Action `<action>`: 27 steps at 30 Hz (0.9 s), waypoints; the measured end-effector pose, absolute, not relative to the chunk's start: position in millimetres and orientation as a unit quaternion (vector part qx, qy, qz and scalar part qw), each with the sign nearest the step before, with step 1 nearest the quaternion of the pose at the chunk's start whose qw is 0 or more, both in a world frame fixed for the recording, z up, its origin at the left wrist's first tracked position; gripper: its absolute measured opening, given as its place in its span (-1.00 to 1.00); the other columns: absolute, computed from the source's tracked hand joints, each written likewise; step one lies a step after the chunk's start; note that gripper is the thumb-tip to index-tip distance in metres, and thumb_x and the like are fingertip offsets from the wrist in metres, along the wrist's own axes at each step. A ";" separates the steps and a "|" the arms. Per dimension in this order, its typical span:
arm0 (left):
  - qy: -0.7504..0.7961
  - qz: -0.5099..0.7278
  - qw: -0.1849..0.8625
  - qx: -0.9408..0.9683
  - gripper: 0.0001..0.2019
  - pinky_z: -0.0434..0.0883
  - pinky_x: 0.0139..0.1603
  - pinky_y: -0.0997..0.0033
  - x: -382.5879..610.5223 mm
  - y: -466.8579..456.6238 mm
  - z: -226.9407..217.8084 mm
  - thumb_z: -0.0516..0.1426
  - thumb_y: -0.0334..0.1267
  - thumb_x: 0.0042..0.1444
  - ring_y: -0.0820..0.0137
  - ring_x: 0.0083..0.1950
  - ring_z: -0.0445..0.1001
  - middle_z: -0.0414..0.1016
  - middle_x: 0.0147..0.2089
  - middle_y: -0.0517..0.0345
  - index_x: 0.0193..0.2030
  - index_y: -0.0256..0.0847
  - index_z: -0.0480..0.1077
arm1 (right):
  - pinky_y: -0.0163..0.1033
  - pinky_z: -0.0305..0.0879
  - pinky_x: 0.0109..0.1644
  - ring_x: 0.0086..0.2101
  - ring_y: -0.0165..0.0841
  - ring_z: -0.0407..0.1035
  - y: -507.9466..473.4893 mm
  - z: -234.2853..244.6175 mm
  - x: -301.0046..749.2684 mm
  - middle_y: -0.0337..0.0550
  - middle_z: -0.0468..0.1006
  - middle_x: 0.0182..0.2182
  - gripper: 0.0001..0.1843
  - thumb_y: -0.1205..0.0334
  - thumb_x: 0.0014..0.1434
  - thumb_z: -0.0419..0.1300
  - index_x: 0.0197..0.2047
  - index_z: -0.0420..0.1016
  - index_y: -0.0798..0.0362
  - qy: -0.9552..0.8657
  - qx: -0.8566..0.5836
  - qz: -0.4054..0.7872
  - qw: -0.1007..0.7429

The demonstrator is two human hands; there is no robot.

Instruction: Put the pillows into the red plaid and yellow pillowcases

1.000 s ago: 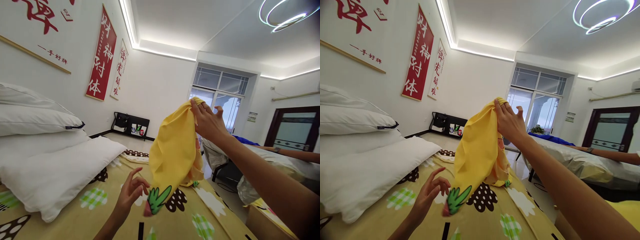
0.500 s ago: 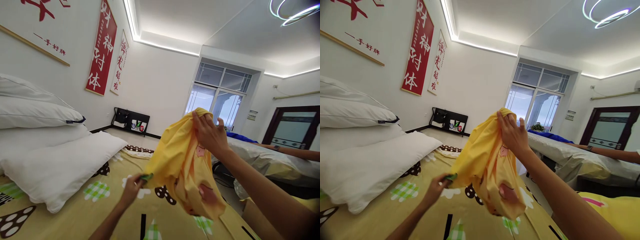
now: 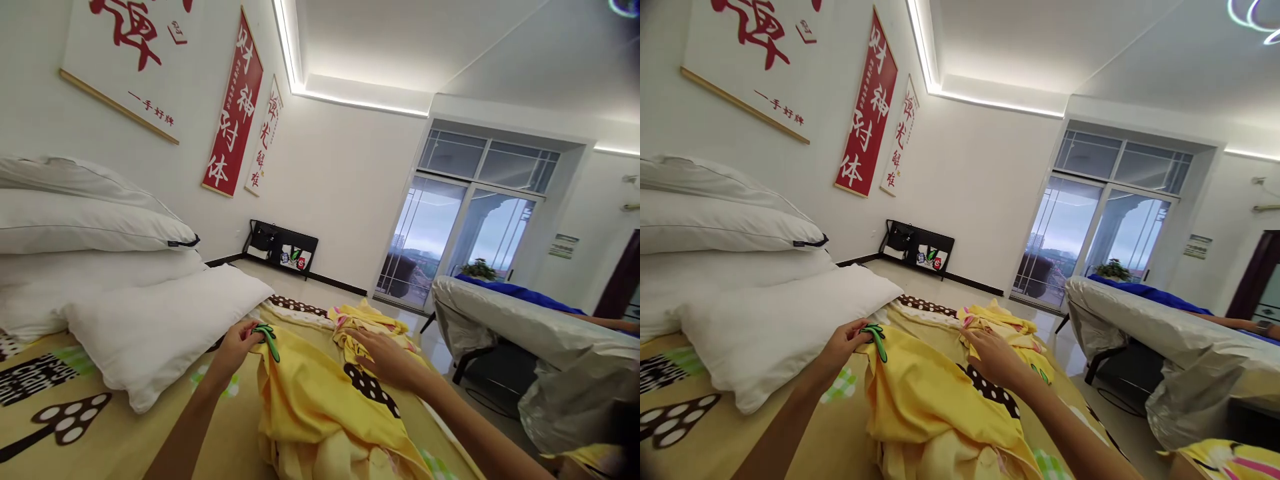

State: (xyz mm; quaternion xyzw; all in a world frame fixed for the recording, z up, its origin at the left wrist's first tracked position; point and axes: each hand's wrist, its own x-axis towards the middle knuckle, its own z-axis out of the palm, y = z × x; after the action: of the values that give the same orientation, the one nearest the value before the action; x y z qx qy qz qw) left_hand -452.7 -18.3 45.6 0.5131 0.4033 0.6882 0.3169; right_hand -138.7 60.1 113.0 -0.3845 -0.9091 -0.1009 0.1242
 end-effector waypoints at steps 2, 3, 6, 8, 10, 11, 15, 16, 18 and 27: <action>0.387 0.714 0.279 0.512 -0.84 0.30 -0.27 0.49 -440.4 -27.5 53.5 0.15 -0.20 -0.06 0.41 -0.33 0.35 0.41 -0.41 0.20 -0.39 -0.26 0.41 | -0.03 0.09 0.21 0.17 -0.16 0.19 50.8 123.7 -187.9 0.00 0.27 0.22 -0.30 -0.02 0.20 0.04 0.35 0.05 0.00 -0.937 -0.318 -0.017 0.143; 0.383 0.723 0.257 0.515 -0.85 0.30 -0.28 0.48 -435.4 -32.2 56.4 0.13 -0.22 -0.05 0.41 -0.34 0.35 0.41 -0.41 0.21 -0.37 -0.25 0.41 | -0.05 0.11 0.19 0.15 -0.16 0.20 44.2 124.9 -212.3 0.01 0.29 0.21 -0.26 -0.07 0.19 0.06 0.35 0.01 0.02 -0.943 -0.292 0.026 0.159; 0.368 0.735 0.186 0.538 -0.90 0.35 -0.22 0.43 -428.1 -44.4 61.5 0.12 -0.28 -0.03 0.36 -0.29 0.41 0.46 -0.38 0.16 -0.40 -0.24 0.43 | -0.24 0.25 -0.12 -0.16 -0.26 0.41 26.8 116.3 -273.1 -0.08 0.55 -0.11 -0.52 -0.01 0.16 0.16 0.09 0.37 0.02 -0.942 -0.253 0.092 0.199; 0.364 0.760 0.143 0.519 -0.89 0.38 -0.13 0.39 -428.6 -50.8 64.1 0.12 -0.27 0.01 0.31 -0.19 0.45 0.50 -0.30 0.10 -0.38 -0.22 0.45 | -0.33 0.13 -0.34 -0.40 -0.38 0.36 22.1 111.8 -297.9 -0.19 0.56 -0.39 -0.80 0.13 0.21 0.11 -0.26 0.49 0.04 -0.938 -0.256 0.071 0.224; 0.364 0.800 0.112 0.463 -0.79 0.39 -0.06 0.36 -429.2 -54.7 66.3 0.15 -0.20 0.05 0.27 -0.05 0.44 0.50 -0.12 0.06 -0.16 -0.18 0.44 | -0.34 0.00 -0.41 -0.50 -0.44 0.26 22.1 116.8 -309.3 -0.23 0.49 -0.51 -0.74 0.21 0.26 0.05 -0.42 0.44 0.06 -0.928 -0.271 0.018 0.257; 0.363 0.815 0.105 0.439 -0.65 0.40 -0.06 0.35 -428.5 -55.3 66.6 0.17 -0.16 0.06 0.27 0.00 0.43 0.46 -0.02 0.04 0.00 -0.13 0.37 | -0.34 -0.03 -0.42 -0.51 -0.45 0.24 22.6 123.3 -311.0 -0.24 0.48 -0.53 -0.72 0.22 0.28 0.03 -0.43 0.42 0.06 -0.921 -0.277 -0.010 0.273; 0.412 0.782 0.105 0.456 -0.49 0.40 -0.17 0.35 -417.4 -42.2 56.9 0.23 -0.03 0.00 0.29 -0.15 0.46 0.48 -0.06 0.05 0.07 -0.15 0.28 | -0.33 -0.11 -0.44 -0.53 -0.46 0.24 18.4 163.2 -307.0 -0.25 0.47 -0.54 -0.69 0.17 0.34 -0.03 -0.40 0.38 0.05 -0.914 -0.260 -0.124 0.285; 0.444 0.753 0.111 0.473 -0.58 0.38 -0.24 0.37 -414.3 -35.3 52.0 0.23 0.01 -0.02 0.31 -0.26 0.45 0.50 -0.23 0.09 -0.09 -0.20 0.37 | -0.32 -0.14 -0.45 -0.53 -0.45 0.24 15.3 173.8 -305.5 -0.24 0.48 -0.54 -0.69 0.18 0.34 -0.04 -0.39 0.38 0.05 -0.908 -0.259 -0.169 0.284; 0.481 0.704 0.143 0.502 -0.63 0.32 -0.34 0.39 -410.0 -19.6 41.5 0.19 0.09 -0.01 0.35 -0.41 0.37 0.41 -0.49 0.16 -0.42 -0.25 0.40 | -0.28 -0.20 -0.46 -0.54 -0.44 0.25 8.4 194.2 -302.2 -0.20 0.51 -0.51 -0.73 0.23 0.33 -0.03 -0.37 0.39 0.06 -0.881 -0.268 -0.275 0.276; 0.275 0.657 0.441 0.547 -0.40 0.36 -0.29 0.37 -388.5 2.4 19.9 -0.06 0.25 0.14 0.30 -0.30 0.41 0.49 -0.32 0.03 -0.14 -0.30 0.46 | -0.29 -0.25 -0.49 -0.58 -0.45 0.18 0.7 286.7 -266.3 -0.21 0.45 -0.54 -0.79 0.32 0.24 -0.02 -0.35 0.40 0.07 -0.742 -0.240 -0.555 0.289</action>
State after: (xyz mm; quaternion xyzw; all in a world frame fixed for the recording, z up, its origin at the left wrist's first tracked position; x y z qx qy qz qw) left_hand -388.5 2.4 19.9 0.5471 0.2747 0.6566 0.4406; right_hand -266.3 0.7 286.7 -0.2403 -0.7422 -0.5546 0.2895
